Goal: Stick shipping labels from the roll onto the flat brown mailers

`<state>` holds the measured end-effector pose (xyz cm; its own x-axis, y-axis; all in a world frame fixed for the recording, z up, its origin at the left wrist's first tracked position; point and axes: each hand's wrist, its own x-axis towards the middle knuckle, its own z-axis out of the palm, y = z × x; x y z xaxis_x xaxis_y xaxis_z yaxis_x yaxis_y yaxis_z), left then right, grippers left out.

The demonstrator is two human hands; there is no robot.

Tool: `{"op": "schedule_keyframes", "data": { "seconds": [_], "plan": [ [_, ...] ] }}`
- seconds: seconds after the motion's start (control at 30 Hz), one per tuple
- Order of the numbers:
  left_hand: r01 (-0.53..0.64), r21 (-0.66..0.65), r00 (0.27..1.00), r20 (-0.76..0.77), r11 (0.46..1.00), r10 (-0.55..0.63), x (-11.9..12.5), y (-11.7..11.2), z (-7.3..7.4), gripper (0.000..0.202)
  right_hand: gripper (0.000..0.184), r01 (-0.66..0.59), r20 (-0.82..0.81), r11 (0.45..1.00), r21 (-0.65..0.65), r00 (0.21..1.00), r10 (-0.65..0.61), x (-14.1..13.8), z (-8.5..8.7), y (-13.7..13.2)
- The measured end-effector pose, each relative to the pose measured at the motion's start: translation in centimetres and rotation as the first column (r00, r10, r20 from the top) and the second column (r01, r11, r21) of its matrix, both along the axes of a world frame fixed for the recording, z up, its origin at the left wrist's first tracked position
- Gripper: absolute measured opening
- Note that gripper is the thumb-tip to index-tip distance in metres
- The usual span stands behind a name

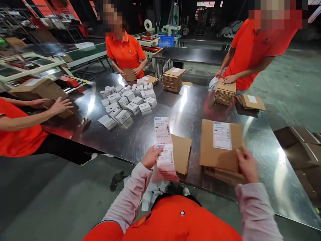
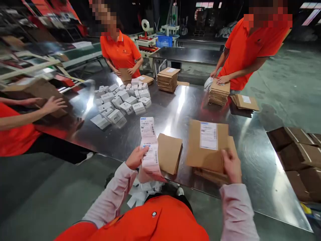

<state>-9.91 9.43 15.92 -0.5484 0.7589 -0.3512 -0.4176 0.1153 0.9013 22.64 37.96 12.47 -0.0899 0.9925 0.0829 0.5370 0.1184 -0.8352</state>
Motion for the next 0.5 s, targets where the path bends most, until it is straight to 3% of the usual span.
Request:
{"op": "schedule_keyframes", "data": {
  "seconds": [0.07,0.1,0.17,0.2,0.23,0.27,0.3,0.33,0.4,0.5],
  "plan": [
    [-0.052,0.015,0.998,-0.017,0.999,0.053,0.5,-0.9,0.1,0.07,0.042,0.053,0.127,0.998,-0.046,0.991,-0.047,3.1,2.1,3.1],
    [-0.074,0.022,0.997,-0.031,0.997,0.075,0.9,-1.2,-0.1,0.07,0.046,0.058,0.171,0.998,-0.041,0.984,-0.05,3.3,3.0,3.3],
    [-0.071,0.026,0.995,-0.064,0.997,0.072,1.9,-1.4,-0.9,0.067,0.058,-0.027,0.18,0.999,-0.025,0.983,0.031,0.6,4.1,1.0],
    [-0.035,0.015,0.996,-0.077,0.999,0.036,2.5,-1.4,-1.4,0.066,0.063,-0.141,0.146,0.988,-0.066,0.978,0.149,-1.9,4.1,-1.3],
    [0.024,-0.007,0.996,-0.084,1.0,-0.024,3.1,-1.4,-2.1,0.064,0.066,-0.29,0.046,0.949,-0.12,0.954,0.297,-4.7,3.8,-4.1],
    [0.097,-0.038,0.991,-0.085,0.995,-0.1,3.7,-1.4,-2.8,0.062,0.068,-0.47,-0.115,0.864,-0.181,0.882,0.456,-7.6,3.1,-7.1],
    [0.167,-0.07,0.982,-0.08,0.984,-0.172,4.2,-1.4,-3.5,0.059,0.069,-0.647,-0.293,0.725,-0.237,0.759,0.582,-10.3,2.2,-10.0],
    [0.219,-0.095,0.971,-0.073,0.971,-0.226,4.6,-1.5,-4.1,0.057,0.066,-0.758,-0.451,0.593,-0.272,0.644,0.617,-12.5,1.1,-12.7],
    [0.205,-0.097,0.974,-0.075,0.974,-0.212,5.0,-1.7,-4.8,0.054,0.055,-0.752,-0.594,0.579,-0.314,0.632,0.499,-15.4,-1.1,-16.7],
    [-0.079,-0.052,0.994,-0.085,0.995,0.075,4.9,-2.1,-4.6,0.056,0.045,-0.782,-0.584,0.508,-0.362,0.615,0.53,-16.5,-2.4,-19.0]
  ]
}}
